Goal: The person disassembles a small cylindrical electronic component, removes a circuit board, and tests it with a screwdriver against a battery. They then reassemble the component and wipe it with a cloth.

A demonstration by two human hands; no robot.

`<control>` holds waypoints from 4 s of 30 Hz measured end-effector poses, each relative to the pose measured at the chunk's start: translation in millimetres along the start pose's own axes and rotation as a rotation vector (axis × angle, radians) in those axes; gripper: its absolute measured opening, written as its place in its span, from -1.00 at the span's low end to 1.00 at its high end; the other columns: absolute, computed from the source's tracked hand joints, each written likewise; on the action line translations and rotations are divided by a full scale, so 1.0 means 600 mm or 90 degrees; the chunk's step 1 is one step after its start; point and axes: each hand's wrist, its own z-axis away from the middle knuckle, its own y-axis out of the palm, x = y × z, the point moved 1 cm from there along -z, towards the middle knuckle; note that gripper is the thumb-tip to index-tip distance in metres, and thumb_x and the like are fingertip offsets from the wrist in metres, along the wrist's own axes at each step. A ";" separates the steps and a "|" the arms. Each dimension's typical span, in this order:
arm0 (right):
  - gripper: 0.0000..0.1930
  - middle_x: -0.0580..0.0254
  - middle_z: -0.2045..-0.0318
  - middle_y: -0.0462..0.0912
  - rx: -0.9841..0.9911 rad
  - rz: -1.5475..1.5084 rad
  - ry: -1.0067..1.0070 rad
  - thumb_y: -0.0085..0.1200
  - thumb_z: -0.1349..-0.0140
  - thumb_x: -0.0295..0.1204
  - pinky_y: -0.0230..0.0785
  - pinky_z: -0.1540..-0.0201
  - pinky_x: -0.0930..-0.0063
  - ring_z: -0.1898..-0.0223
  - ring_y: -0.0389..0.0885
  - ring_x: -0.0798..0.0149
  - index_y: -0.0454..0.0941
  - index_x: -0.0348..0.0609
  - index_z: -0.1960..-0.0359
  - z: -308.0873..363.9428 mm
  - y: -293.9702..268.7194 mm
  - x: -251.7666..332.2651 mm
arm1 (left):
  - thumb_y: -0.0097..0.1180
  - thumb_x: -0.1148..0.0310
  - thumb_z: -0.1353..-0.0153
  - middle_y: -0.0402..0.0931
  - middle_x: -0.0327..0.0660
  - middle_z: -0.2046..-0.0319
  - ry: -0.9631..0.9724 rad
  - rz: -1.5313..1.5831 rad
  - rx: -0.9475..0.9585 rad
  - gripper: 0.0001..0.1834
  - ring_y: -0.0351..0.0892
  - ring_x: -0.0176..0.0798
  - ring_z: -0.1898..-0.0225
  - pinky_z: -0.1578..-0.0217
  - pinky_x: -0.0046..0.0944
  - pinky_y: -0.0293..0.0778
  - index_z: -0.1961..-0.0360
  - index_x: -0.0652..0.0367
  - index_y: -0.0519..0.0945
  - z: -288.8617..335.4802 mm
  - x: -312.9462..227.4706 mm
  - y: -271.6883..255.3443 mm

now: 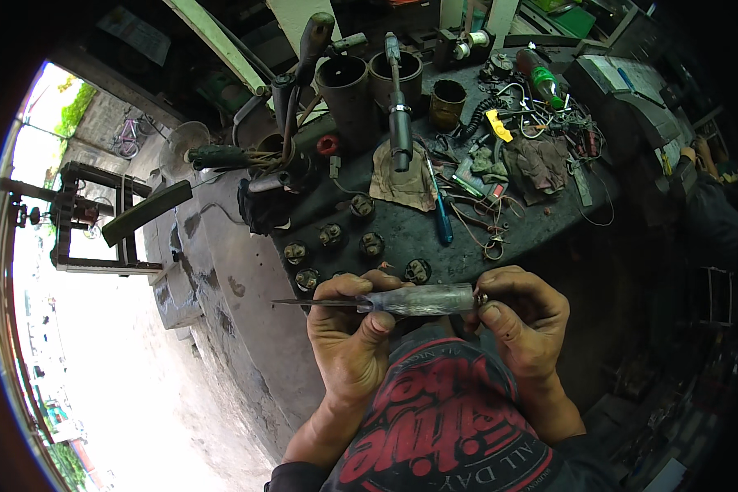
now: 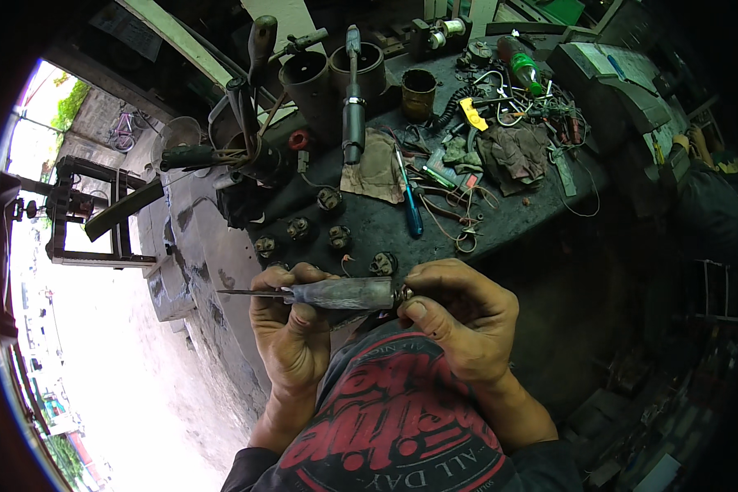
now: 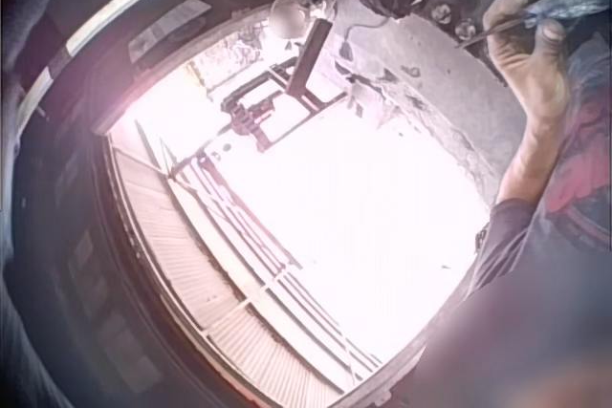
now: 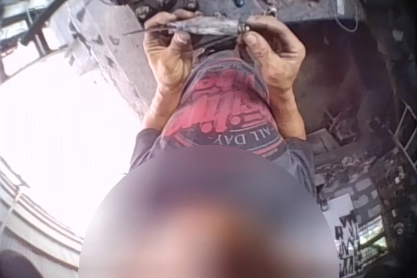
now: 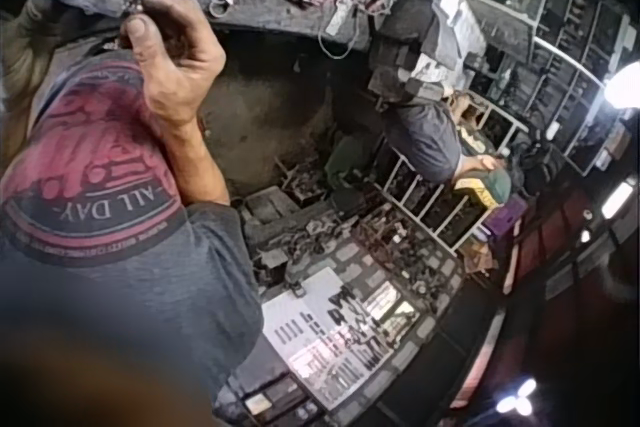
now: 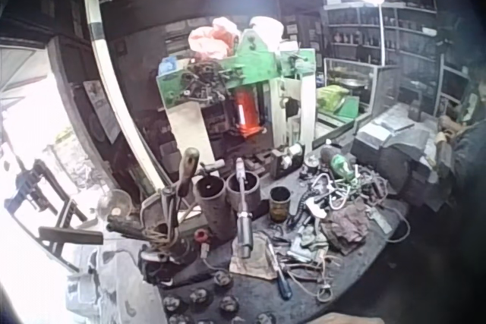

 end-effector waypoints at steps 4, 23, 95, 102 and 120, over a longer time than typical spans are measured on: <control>-0.77 -0.02 0.15 0.61 0.001 0.002 -0.018 0.21 -0.22 -0.72 0.64 0.23 0.47 0.27 0.70 0.28 0.59 -0.48 0.08 -0.001 -0.004 -0.001 | 0.38 0.41 -0.16 0.56 -0.02 0.05 0.001 -0.031 -0.008 -0.52 0.64 0.01 0.01 -0.05 0.00 0.63 -0.04 0.13 0.42 -0.002 0.002 0.002; -0.78 -0.02 0.22 0.64 -0.002 -0.045 0.025 0.21 -0.24 -0.67 0.65 0.27 0.40 0.30 0.71 0.24 0.59 -0.46 0.08 0.003 0.001 -0.007 | 0.38 0.39 -0.18 0.55 -0.01 0.04 -0.003 -0.020 -0.004 -0.53 0.64 0.01 0.01 -0.05 0.00 0.62 -0.04 0.14 0.41 0.005 -0.002 0.000; -0.68 0.18 0.10 0.63 0.563 0.196 0.243 0.18 -0.24 -0.68 0.52 0.02 0.46 0.11 0.59 0.32 0.53 -0.32 -0.04 0.040 0.164 -0.148 | 0.14 0.20 -0.42 0.42 0.03 -0.27 0.053 -0.104 -0.284 -0.17 0.42 -0.20 -0.26 -0.29 -0.21 0.34 -0.50 0.34 -0.01 0.208 -0.092 -0.134; -0.72 0.23 0.18 0.67 0.764 0.246 0.270 0.27 -0.23 -0.64 0.50 0.10 0.52 0.14 0.63 0.39 0.57 -0.30 0.02 0.202 0.383 -0.210 | 0.16 0.32 -0.40 0.53 -0.10 -0.11 0.003 0.091 -0.405 -0.27 0.56 -0.29 -0.06 -0.09 -0.22 0.56 -0.48 0.24 0.10 0.428 -0.210 -0.286; -0.67 0.38 0.23 0.64 1.658 0.184 0.497 0.31 -0.25 -0.54 0.39 0.20 0.67 0.24 0.55 0.55 0.60 -0.25 -0.04 0.583 0.671 -0.415 | 0.22 0.42 -0.34 0.63 -0.21 0.21 0.716 0.411 -0.909 -0.40 0.68 -0.29 0.31 0.25 -0.25 0.68 -0.34 0.20 0.29 0.842 -0.064 -0.256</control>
